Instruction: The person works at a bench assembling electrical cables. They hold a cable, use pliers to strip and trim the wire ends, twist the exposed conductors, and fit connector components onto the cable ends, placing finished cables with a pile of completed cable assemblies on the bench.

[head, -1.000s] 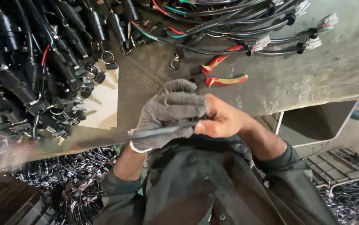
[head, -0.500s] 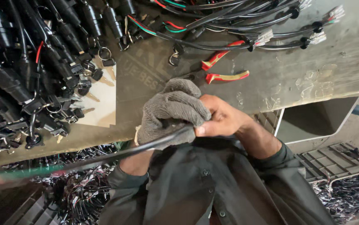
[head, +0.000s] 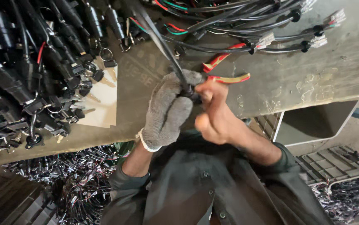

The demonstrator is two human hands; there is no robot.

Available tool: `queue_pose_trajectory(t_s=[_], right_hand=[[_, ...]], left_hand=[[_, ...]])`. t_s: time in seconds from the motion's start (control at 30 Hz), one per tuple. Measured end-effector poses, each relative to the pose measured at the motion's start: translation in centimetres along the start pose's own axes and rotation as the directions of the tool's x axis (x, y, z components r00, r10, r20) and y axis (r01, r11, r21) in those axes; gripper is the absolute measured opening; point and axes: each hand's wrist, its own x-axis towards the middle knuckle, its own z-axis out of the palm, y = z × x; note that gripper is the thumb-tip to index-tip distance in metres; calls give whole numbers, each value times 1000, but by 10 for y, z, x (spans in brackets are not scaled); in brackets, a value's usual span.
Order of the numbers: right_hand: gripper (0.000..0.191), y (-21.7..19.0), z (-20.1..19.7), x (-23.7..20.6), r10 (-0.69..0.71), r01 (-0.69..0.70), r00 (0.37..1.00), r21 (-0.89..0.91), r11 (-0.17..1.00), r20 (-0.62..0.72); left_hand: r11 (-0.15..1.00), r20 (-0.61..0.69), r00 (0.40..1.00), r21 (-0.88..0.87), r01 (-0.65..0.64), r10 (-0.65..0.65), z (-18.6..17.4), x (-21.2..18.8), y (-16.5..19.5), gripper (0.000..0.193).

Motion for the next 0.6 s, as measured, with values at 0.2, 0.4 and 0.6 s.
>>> queue_pose_trajectory(t_s=[0.2,0.4,0.6], right_hand=[[78,-25,-49,26,-363,345,923,-686,641,126],[68,-24,-55,28,-358,268,921,-917,296,154],[63,-11,-58,40,-312,241,946,-831,502,86]], left_hand=[[887,-111,980,-451,97,-163,2,-13,-13,36],[850,-165,958,-513,121,-236,12,-22,-25,30],[797,-45,975,-585,151,-218,4,-17,1,27]])
